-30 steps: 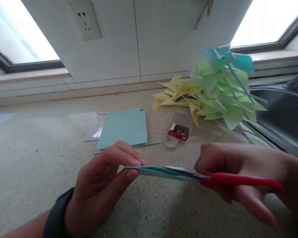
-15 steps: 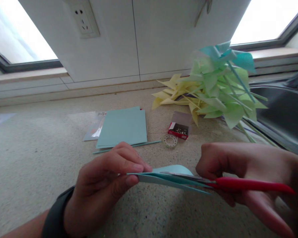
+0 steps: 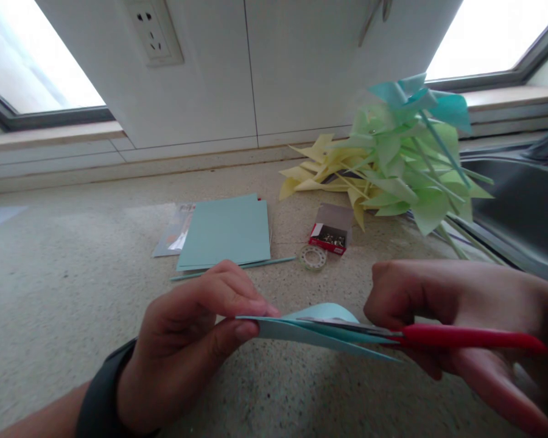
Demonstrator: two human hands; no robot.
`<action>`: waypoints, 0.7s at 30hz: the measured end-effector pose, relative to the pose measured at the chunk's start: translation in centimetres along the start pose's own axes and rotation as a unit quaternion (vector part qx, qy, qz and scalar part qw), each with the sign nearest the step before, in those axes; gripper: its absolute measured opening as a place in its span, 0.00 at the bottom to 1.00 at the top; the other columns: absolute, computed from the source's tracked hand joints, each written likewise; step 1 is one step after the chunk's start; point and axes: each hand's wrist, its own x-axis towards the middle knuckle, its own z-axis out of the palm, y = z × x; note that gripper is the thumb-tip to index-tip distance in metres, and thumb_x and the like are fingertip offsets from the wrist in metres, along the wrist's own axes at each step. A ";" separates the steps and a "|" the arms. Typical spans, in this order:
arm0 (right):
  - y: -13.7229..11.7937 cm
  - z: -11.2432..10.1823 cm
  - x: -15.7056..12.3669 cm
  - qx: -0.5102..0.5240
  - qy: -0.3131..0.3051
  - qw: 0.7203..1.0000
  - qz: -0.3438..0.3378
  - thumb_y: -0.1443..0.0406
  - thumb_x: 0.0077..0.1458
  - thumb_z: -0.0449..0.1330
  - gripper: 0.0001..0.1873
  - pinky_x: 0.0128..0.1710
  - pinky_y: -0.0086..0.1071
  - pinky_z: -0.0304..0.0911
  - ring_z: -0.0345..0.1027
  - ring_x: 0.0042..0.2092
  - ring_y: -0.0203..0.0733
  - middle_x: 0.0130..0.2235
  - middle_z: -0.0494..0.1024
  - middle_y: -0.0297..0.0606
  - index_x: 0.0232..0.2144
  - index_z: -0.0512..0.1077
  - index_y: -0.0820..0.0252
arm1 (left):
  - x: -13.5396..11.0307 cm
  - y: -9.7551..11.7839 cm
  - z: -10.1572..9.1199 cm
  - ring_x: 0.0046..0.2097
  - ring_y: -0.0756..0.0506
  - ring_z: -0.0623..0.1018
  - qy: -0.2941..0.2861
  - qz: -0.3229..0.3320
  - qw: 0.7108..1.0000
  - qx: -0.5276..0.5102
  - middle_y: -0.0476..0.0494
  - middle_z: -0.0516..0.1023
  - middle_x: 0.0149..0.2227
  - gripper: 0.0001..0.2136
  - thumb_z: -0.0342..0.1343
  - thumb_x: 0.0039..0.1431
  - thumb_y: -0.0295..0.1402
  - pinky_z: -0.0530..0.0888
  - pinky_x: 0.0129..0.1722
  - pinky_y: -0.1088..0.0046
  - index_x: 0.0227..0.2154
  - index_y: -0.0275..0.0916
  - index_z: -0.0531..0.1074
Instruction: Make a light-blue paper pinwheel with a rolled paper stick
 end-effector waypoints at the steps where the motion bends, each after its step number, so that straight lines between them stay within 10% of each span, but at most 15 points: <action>1: 0.0 0.0 0.0 -0.003 0.001 1.000 -0.005 0.26 0.25 0.61 0.44 0.20 0.27 0.60 0.64 0.23 0.33 0.23 0.72 0.31 0.21 0.63 0.60 | 0.0 0.0 0.0 0.38 0.45 0.79 -0.001 0.000 1.000 0.004 0.43 0.83 0.36 0.06 0.62 0.65 0.28 0.77 0.38 0.68 0.43 0.40 0.81; 21: 0.4 0.0 0.1 0.001 0.006 1.000 -0.007 0.30 0.37 0.64 0.39 0.20 0.26 0.60 0.65 0.23 0.33 0.27 0.77 0.35 0.23 0.66 0.60 | 0.3 0.4 -0.2 0.37 0.45 0.78 -0.026 0.004 0.997 0.067 0.42 0.83 0.35 0.08 0.58 0.68 0.28 0.76 0.36 0.66 0.45 0.40 0.81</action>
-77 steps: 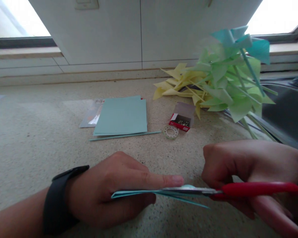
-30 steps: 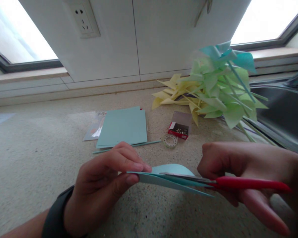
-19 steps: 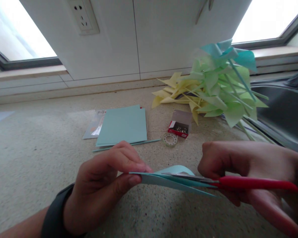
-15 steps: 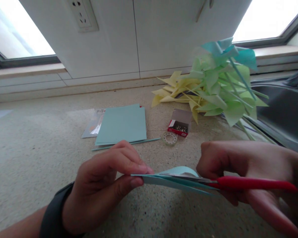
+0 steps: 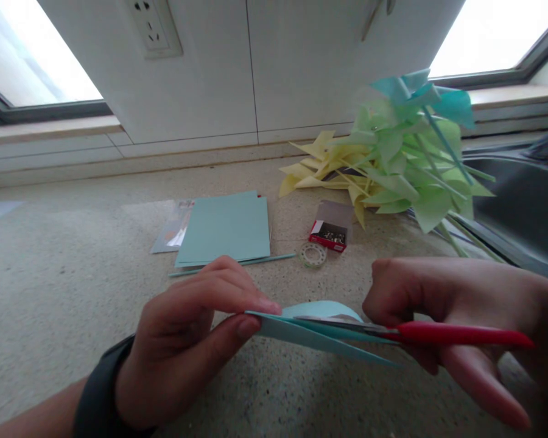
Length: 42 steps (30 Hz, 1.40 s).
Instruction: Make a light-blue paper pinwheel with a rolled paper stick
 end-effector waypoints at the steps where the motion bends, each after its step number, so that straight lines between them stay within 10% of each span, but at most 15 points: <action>1: 0.1 0.0 0.0 -0.005 0.000 1.000 0.001 0.29 0.35 0.64 0.40 0.20 0.27 0.60 0.65 0.23 0.34 0.26 0.76 0.35 0.23 0.66 0.60 | 0.0 0.0 0.0 0.37 0.44 0.78 -0.001 0.005 1.000 0.004 0.42 0.83 0.35 0.08 0.59 0.68 0.27 0.76 0.36 0.65 0.45 0.41 0.81; 26: -0.1 0.0 0.0 -0.071 -0.004 0.997 -0.014 0.28 0.37 0.59 0.42 0.22 0.26 0.56 0.64 0.24 0.34 0.25 0.75 0.34 0.25 0.71 0.63 | 0.4 0.2 0.0 0.37 0.44 0.79 -0.050 0.041 0.996 0.062 0.42 0.83 0.35 0.12 0.60 0.64 0.23 0.77 0.35 0.65 0.48 0.42 0.81; 42: -0.9 0.2 0.2 -0.010 -0.019 1.000 0.001 0.46 0.56 0.67 0.27 0.21 0.24 0.53 0.59 0.22 0.29 0.24 0.74 0.32 0.23 0.74 0.65 | 0.2 0.1 -0.1 0.36 0.45 0.78 -0.046 0.046 0.995 0.071 0.42 0.83 0.34 0.12 0.60 0.63 0.22 0.76 0.35 0.66 0.47 0.40 0.81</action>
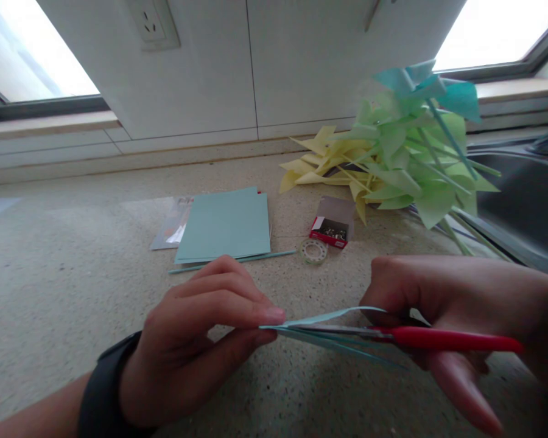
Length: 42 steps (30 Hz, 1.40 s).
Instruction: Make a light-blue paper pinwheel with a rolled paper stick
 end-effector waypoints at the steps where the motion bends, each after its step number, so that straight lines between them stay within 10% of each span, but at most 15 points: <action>1: 0.0 0.0 0.0 0.003 0.002 1.000 0.003 0.49 0.58 0.67 0.24 0.20 0.23 0.53 0.60 0.22 0.29 0.24 0.74 0.32 0.24 0.75 0.65 | 0.0 0.0 0.0 0.36 0.45 0.79 0.001 0.001 1.000 0.001 0.42 0.83 0.34 0.12 0.61 0.63 0.22 0.76 0.35 0.66 0.47 0.40 0.81; 12: -0.3 0.2 0.0 -0.001 0.033 0.999 0.002 0.50 0.54 0.70 0.25 0.17 0.20 0.52 0.59 0.20 0.28 0.21 0.73 0.31 0.21 0.71 0.64 | 0.2 -0.1 0.2 0.37 0.44 0.78 -0.017 -0.017 1.000 -0.002 0.41 0.83 0.36 0.12 0.62 0.63 0.27 0.76 0.37 0.67 0.49 0.42 0.79; 22: 0.3 0.1 0.1 -0.097 0.029 0.994 -0.028 0.31 0.41 0.64 0.38 0.20 0.25 0.53 0.60 0.23 0.32 0.21 0.67 0.28 0.21 0.63 0.60 | 0.4 -0.2 0.5 0.40 0.43 0.80 -0.186 -0.010 0.982 0.035 0.37 0.83 0.42 0.21 0.52 0.69 0.27 0.76 0.40 0.67 0.63 0.39 0.67; 32: 0.4 0.2 -1.2 -0.077 0.062 0.993 -0.065 0.29 0.39 0.60 0.40 0.20 0.24 0.53 0.61 0.23 0.31 0.22 0.69 0.30 0.23 0.62 0.59 | 0.2 -0.2 0.2 0.41 0.43 0.81 -0.149 -0.021 0.988 0.030 0.36 0.83 0.42 0.19 0.51 0.70 0.26 0.77 0.39 0.68 0.62 0.40 0.71; 42: 5.2 -3.0 -3.4 -0.064 0.087 0.971 -0.212 0.37 0.54 0.61 0.31 0.24 0.21 0.61 0.69 0.28 0.34 0.29 0.71 0.32 0.34 0.71 0.60 | -0.9 -0.9 0.7 0.38 0.50 0.82 0.063 -0.175 0.980 -0.070 0.51 0.85 0.36 0.10 0.56 0.70 0.30 0.77 0.42 0.78 0.45 0.49 0.82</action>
